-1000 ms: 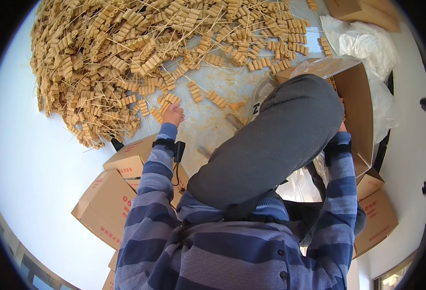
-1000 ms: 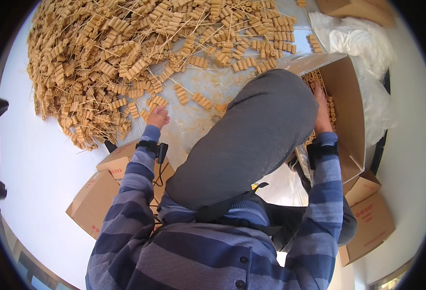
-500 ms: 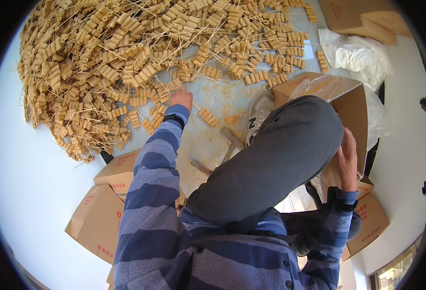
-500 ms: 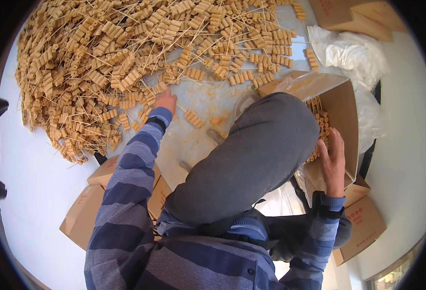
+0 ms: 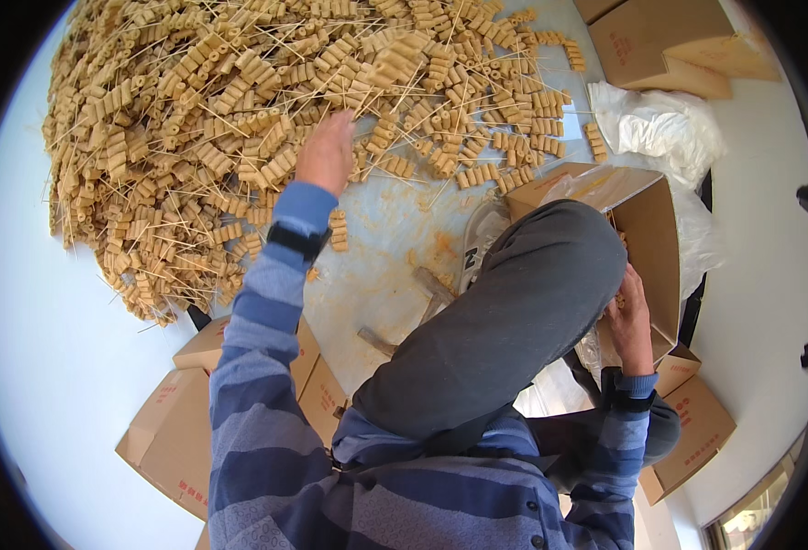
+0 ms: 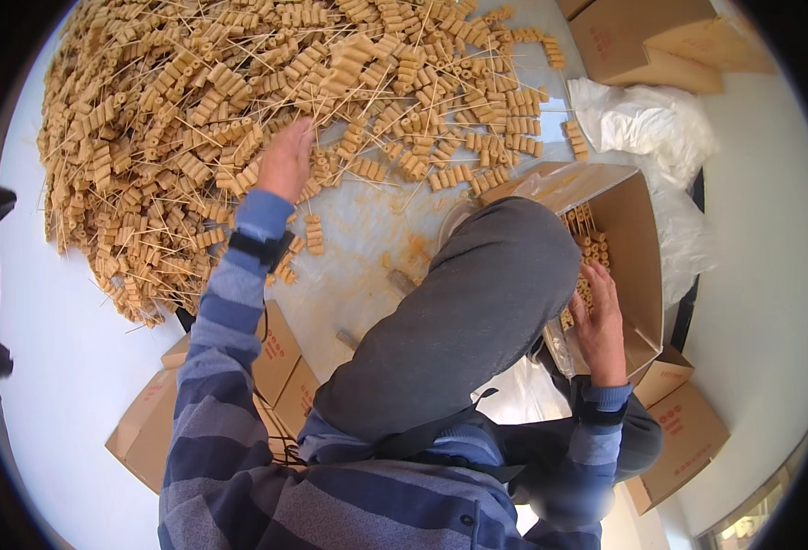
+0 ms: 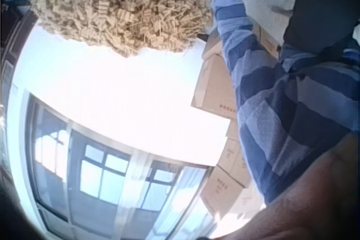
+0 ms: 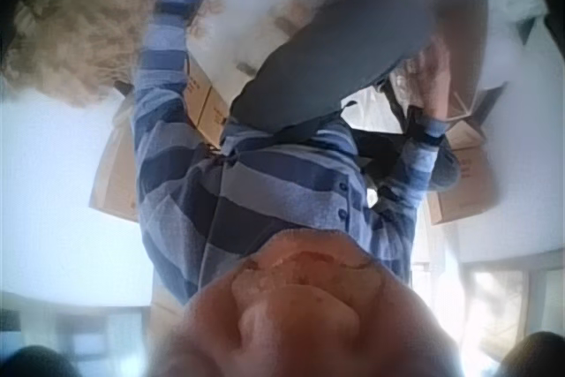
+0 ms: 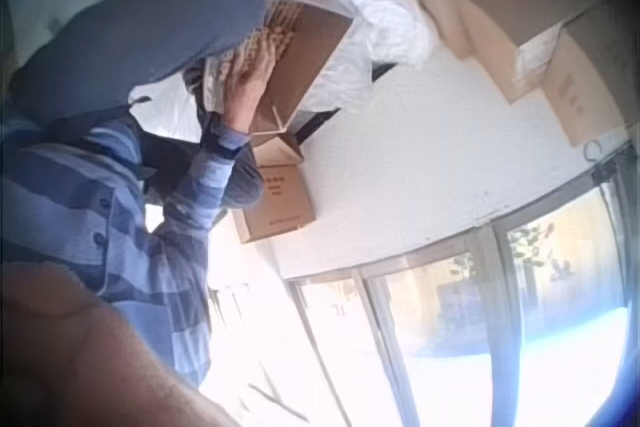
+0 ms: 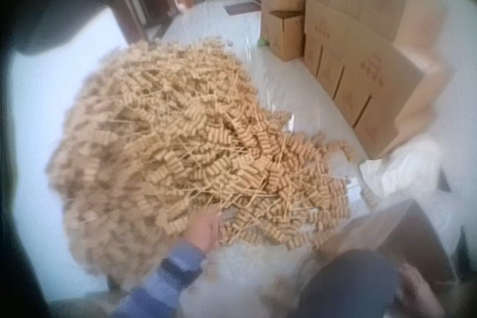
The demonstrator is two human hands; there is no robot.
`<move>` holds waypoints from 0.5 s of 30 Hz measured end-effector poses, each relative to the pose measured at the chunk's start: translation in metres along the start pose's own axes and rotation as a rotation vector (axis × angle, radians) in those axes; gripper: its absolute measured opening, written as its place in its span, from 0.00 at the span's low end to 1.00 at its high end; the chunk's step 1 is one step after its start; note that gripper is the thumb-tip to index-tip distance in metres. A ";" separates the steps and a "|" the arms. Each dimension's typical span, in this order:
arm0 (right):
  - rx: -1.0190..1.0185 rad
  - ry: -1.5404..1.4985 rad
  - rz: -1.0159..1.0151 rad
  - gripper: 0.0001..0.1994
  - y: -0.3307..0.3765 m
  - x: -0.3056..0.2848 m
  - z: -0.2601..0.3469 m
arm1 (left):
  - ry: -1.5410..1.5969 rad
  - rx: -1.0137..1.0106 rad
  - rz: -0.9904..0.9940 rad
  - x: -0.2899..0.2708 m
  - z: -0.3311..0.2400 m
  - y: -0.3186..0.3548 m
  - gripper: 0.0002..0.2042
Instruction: The person sits on the floor and repeatedly picks up small cylindrical food items and wooden sticks, threading the items onto the sticks to form skewers. The person places the completed skewers into a cardboard box.
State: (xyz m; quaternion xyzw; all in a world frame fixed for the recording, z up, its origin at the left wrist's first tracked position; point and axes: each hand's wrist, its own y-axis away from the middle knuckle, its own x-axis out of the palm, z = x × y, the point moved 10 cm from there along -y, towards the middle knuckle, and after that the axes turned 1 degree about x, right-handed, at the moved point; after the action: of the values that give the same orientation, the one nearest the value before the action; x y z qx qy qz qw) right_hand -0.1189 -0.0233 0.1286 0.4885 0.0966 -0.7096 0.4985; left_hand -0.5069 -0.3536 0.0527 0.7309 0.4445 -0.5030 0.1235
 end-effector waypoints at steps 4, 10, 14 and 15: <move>0.085 -0.072 -0.005 0.22 0.015 -0.011 -0.005 | -0.027 -0.389 0.036 0.015 0.091 -0.071 0.18; 0.162 -0.013 0.006 0.21 0.038 -0.006 -0.028 | -0.254 -0.637 0.358 0.076 0.187 -0.057 0.20; 0.143 -0.036 0.041 0.20 0.042 0.005 -0.033 | 0.377 -1.031 0.574 0.111 0.195 -0.001 0.15; 0.150 -0.052 0.050 0.19 0.042 0.005 -0.033 | 0.377 -1.025 0.517 0.103 0.187 0.001 0.15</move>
State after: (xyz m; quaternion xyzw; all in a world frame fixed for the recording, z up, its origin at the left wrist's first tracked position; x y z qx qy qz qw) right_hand -0.0658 -0.0259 0.1224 0.5084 0.0179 -0.7145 0.4804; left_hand -0.6132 -0.4174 -0.1218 0.7390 0.4525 -0.0404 0.4975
